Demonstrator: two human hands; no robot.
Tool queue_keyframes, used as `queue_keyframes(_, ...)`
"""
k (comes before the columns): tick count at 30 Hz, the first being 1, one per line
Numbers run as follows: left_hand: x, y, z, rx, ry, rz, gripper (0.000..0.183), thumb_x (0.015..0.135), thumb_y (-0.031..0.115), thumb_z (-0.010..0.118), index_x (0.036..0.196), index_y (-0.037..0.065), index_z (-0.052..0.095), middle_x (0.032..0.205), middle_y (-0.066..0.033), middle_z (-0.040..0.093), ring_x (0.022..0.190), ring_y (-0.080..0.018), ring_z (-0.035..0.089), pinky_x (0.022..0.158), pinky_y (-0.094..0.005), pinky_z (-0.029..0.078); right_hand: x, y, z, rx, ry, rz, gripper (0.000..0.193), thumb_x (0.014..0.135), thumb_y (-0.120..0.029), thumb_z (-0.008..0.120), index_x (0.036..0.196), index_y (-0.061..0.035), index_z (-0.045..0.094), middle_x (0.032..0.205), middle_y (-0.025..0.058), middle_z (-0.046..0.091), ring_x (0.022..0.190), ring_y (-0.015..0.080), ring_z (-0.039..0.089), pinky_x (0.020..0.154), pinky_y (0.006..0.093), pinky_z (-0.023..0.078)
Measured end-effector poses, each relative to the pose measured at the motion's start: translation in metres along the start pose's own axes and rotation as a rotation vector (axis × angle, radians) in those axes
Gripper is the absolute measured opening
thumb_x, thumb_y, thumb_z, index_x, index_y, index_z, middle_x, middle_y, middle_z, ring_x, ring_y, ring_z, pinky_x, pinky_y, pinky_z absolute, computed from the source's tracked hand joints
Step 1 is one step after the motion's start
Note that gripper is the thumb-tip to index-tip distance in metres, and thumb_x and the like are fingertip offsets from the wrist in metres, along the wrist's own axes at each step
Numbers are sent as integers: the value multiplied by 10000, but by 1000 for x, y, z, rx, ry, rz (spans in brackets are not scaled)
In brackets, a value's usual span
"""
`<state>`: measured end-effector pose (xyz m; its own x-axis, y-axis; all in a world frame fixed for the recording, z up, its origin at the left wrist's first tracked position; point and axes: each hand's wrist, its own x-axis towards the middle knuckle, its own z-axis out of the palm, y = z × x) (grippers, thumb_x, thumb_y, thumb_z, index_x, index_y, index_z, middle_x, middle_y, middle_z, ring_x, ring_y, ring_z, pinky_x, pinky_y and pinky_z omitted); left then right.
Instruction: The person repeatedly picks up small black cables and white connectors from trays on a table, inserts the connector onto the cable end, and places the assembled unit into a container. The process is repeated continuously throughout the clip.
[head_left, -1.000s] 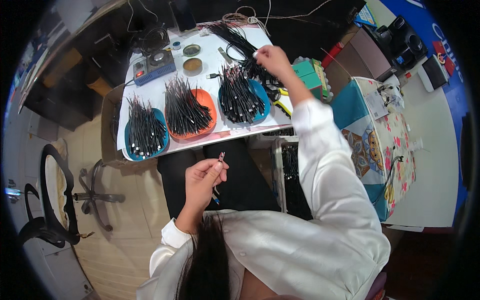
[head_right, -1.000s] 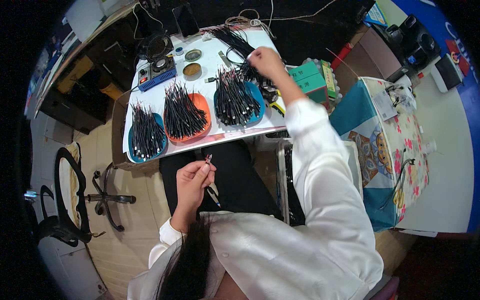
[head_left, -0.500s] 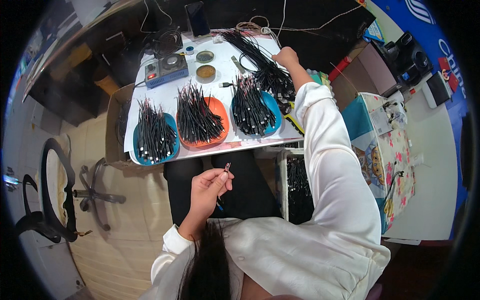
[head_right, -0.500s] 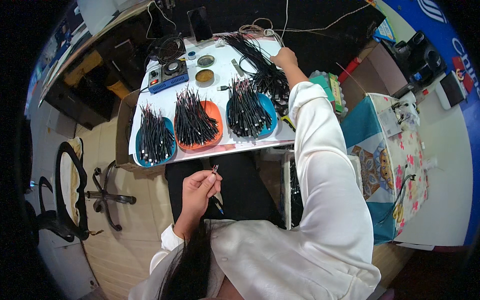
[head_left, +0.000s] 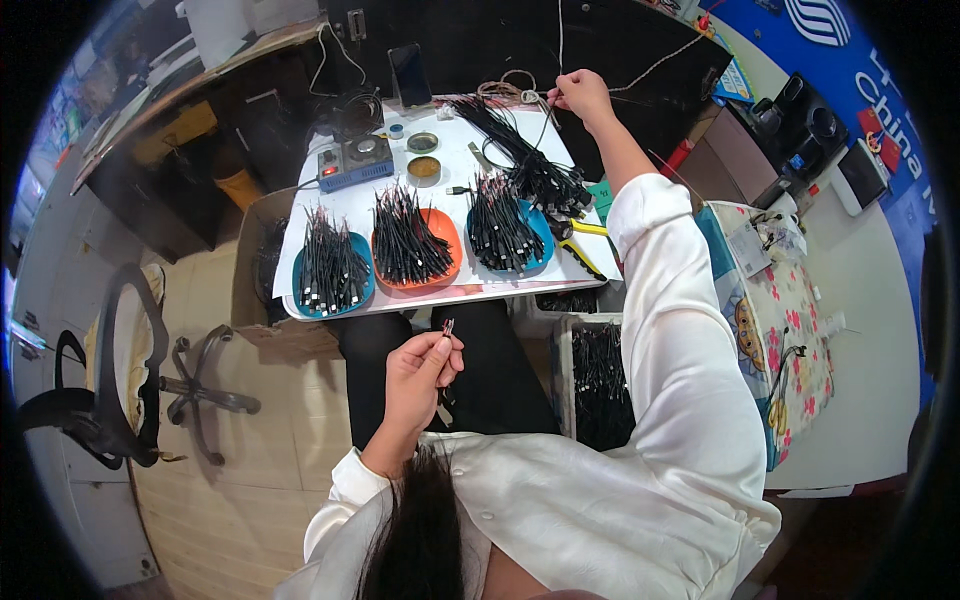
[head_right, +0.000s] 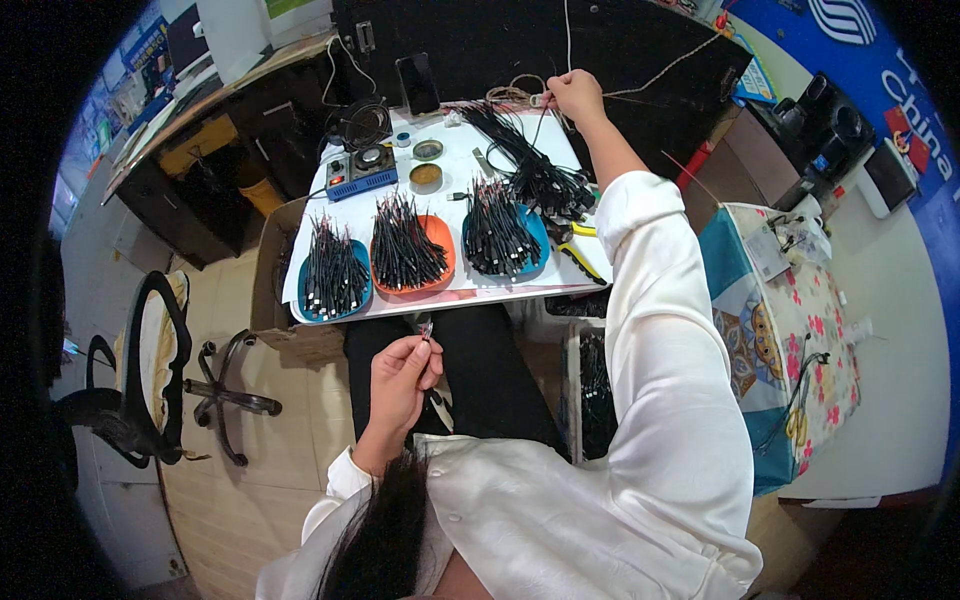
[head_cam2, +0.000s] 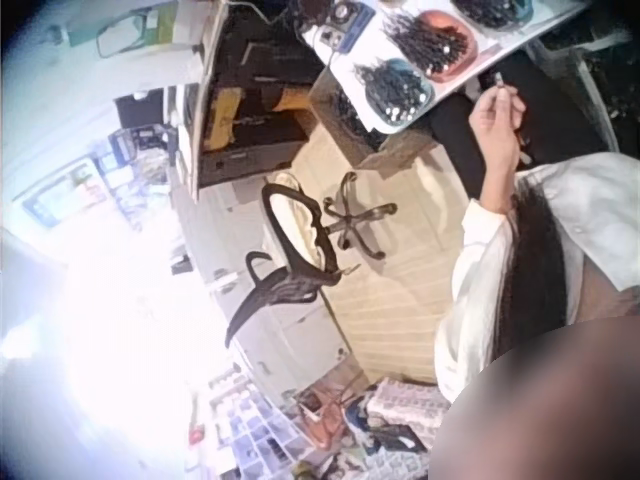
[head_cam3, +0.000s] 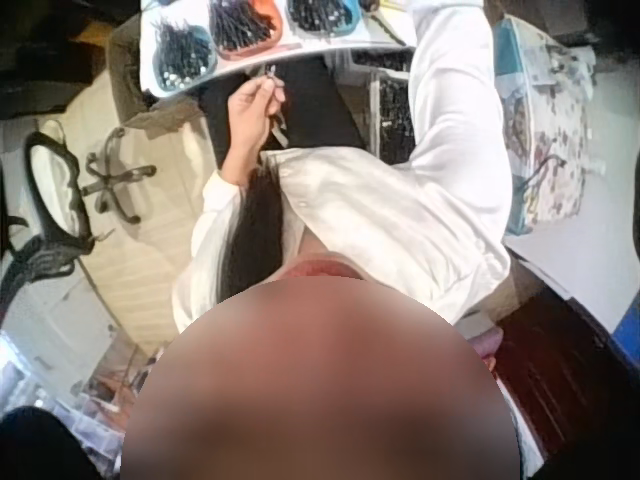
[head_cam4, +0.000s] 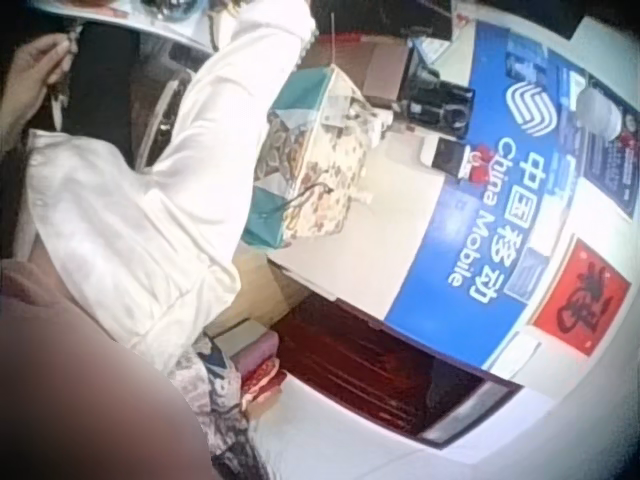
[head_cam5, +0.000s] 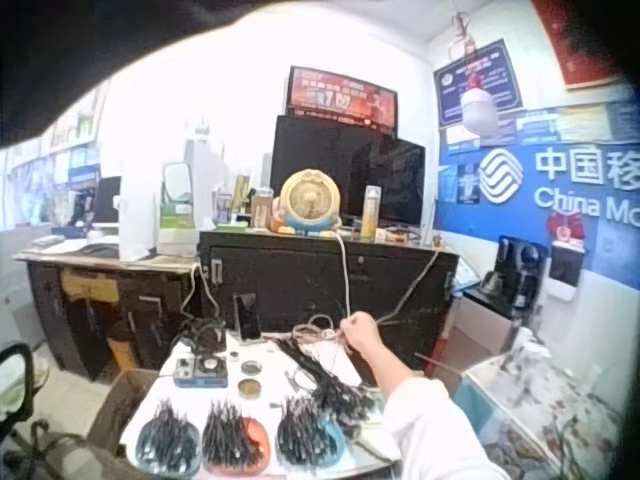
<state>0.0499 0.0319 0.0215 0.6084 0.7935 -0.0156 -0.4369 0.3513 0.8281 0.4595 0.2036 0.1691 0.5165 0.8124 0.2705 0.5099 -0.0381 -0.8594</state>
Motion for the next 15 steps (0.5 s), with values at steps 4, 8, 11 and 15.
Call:
queue_keyframes(4,-2,16,2,-26,149,55,175,990,124,524,966,-18,624,781,-71,627,628,-97,533,550,-205,401,-54,-33,5,196,1,-146,138,922,-104,545,925,33,563,810,115,669,681,129,629,642,236,518)
queue_keyframes(8,7,43,5,-121,139,158,190,1012,125,465,1031,-21,584,1172,-169,612,1037,-265,636,829,-363,554,-188,-42,41,481,-211,-250,34,902,-20,539,914,-13,508,769,122,646,689,152,644,599,236,520)
queue_keyframes(11,19,62,11,-60,96,259,195,1028,122,405,1049,-7,550,1373,-179,499,1184,-325,576,868,-397,557,-309,-37,95,436,-276,-93,97,878,-34,592,914,-44,502,762,67,639,648,100,612,545,245,478)
queue_keyframes(15,29,84,8,-71,67,355,186,1019,138,453,1017,-12,563,1313,-156,541,936,-246,672,700,-286,549,-403,-30,146,79,-299,-307,194,800,-74,670,910,-18,520,700,127,597,640,254,642,589,357,502)
